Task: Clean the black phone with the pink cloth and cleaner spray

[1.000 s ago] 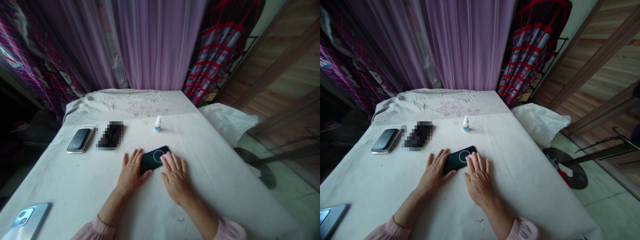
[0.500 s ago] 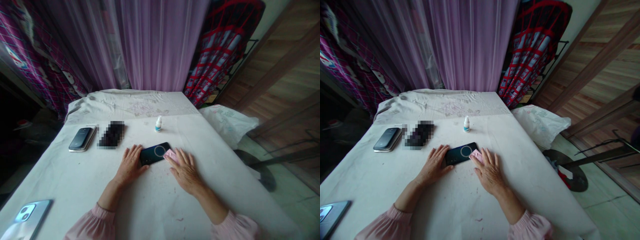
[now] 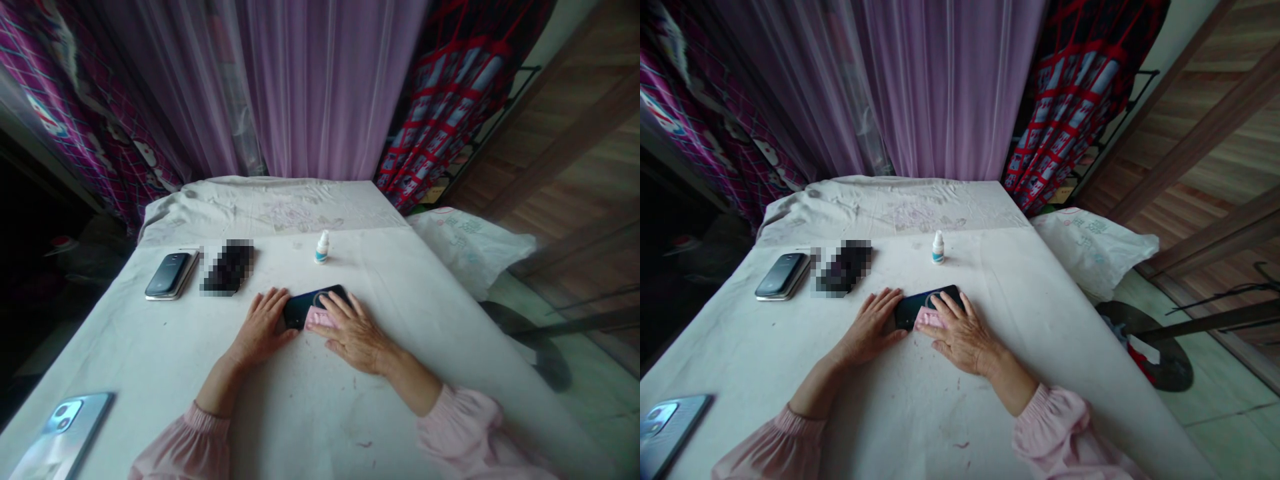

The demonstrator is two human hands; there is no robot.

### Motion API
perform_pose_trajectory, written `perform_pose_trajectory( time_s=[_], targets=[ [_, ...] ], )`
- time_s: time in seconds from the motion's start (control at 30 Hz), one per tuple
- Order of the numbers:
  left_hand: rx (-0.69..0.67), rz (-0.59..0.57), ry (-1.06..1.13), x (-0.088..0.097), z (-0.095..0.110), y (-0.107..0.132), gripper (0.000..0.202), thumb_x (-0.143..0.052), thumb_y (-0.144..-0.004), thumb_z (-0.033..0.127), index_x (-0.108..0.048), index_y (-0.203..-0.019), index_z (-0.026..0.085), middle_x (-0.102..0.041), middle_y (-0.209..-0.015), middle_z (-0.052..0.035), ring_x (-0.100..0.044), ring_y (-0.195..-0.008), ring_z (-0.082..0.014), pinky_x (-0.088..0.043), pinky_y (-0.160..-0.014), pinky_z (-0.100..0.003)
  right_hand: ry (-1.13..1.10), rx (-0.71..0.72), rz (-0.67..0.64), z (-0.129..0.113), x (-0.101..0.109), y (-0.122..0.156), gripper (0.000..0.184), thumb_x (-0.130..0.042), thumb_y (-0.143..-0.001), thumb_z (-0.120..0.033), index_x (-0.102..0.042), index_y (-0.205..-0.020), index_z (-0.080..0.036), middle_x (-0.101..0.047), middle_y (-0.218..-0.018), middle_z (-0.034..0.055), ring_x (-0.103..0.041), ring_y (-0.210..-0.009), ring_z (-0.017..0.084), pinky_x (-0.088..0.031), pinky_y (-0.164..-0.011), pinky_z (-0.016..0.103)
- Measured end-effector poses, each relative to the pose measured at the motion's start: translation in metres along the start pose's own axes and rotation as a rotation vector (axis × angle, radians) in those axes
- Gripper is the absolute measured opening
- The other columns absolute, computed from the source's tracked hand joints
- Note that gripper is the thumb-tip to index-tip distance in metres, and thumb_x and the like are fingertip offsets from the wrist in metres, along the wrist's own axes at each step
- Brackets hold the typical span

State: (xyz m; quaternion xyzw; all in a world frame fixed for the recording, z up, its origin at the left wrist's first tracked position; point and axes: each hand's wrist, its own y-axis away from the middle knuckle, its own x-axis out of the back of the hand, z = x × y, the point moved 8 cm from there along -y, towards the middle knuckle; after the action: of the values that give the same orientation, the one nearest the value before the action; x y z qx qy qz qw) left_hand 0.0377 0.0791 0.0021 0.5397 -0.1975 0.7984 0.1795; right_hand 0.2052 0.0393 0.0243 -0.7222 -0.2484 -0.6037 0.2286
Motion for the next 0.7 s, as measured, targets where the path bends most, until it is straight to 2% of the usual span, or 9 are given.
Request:
perform_pose_trajectory(
  time_s=[0.13, 0.23, 0.33, 0.53, 0.6, 0.7],
  targets=[
    [-0.025, -0.020, 0.007, -0.001, -0.002, -0.001, 0.071, -0.059, -0.085, 0.051, -0.036, -0.145, 0.021, -0.039, -0.150, -0.0132, -0.028, -0.141, -0.0341, -0.022, -0.113, -0.056, 0.034, -0.024, -0.008, 0.026, 0.003, 0.021, 0.053, -0.052, -0.094, -0.027, -0.036, -0.140, -0.048, -0.017, -0.160, -0.0010, -0.015, -0.145, 0.028, -0.013, -0.114, 0.059],
    [-0.043, -0.062, 0.013, -0.003, -0.004, -0.002, 0.073, -0.059, -0.085, 0.050, -0.033, -0.147, 0.020, -0.037, -0.152, -0.0132, -0.025, -0.142, -0.0339, -0.020, -0.114, -0.056, 0.067, -0.027, -0.026, 0.034, 0.002, 0.026, 0.056, -0.052, -0.094, -0.024, -0.034, -0.141, -0.048, -0.016, -0.160, 0.0002, -0.014, -0.145, 0.029, -0.013, -0.113, 0.060],
    [-0.051, -0.107, 0.022, -0.006, -0.006, -0.003, 0.076, -0.059, -0.086, 0.050, -0.029, -0.148, 0.019, -0.033, -0.154, -0.0135, -0.022, -0.143, -0.0333, -0.017, -0.115, -0.056, 0.069, 0.011, -0.048, 0.024, 0.000, 0.015, 0.054, -0.053, -0.093, -0.028, -0.035, -0.142, -0.045, -0.014, -0.160, 0.0010, -0.013, -0.145, 0.031, -0.012, -0.113, 0.060],
    [-0.062, -0.122, 0.036, -0.008, -0.010, -0.004, 0.077, -0.059, -0.086, 0.050, -0.026, -0.150, 0.021, -0.033, -0.154, -0.0128, -0.023, -0.143, -0.0325, -0.017, -0.114, -0.058, 0.002, 0.140, -0.085, -0.016, -0.002, -0.024, 0.045, -0.048, -0.095, -0.044, -0.041, -0.140, -0.044, -0.017, -0.160, 0.0019, -0.014, -0.145, 0.029, -0.007, -0.114, 0.059],
    [-0.065, -0.121, 0.039, -0.008, -0.010, -0.004, 0.077, -0.059, -0.086, 0.050, -0.026, -0.150, 0.021, -0.033, -0.154, -0.0126, -0.023, -0.143, -0.0322, -0.017, -0.114, -0.057, -0.004, 0.146, -0.078, -0.016, 0.000, -0.026, 0.045, -0.048, -0.095, -0.044, -0.041, -0.139, -0.045, -0.019, -0.160, 0.0017, -0.014, -0.145, 0.028, -0.007, -0.114, 0.059],
    [-0.063, -0.129, 0.046, -0.007, -0.010, -0.004, 0.076, -0.060, -0.086, 0.048, -0.027, -0.149, 0.022, -0.032, -0.154, -0.0123, -0.023, -0.143, -0.0321, -0.016, -0.114, -0.057, 0.008, 0.078, -0.055, 0.003, 0.003, -0.014, 0.048, -0.049, -0.095, -0.038, -0.037, -0.141, -0.045, -0.020, -0.159, 0.0017, -0.015, -0.145, 0.028, -0.011, -0.113, 0.058]
  ],
)
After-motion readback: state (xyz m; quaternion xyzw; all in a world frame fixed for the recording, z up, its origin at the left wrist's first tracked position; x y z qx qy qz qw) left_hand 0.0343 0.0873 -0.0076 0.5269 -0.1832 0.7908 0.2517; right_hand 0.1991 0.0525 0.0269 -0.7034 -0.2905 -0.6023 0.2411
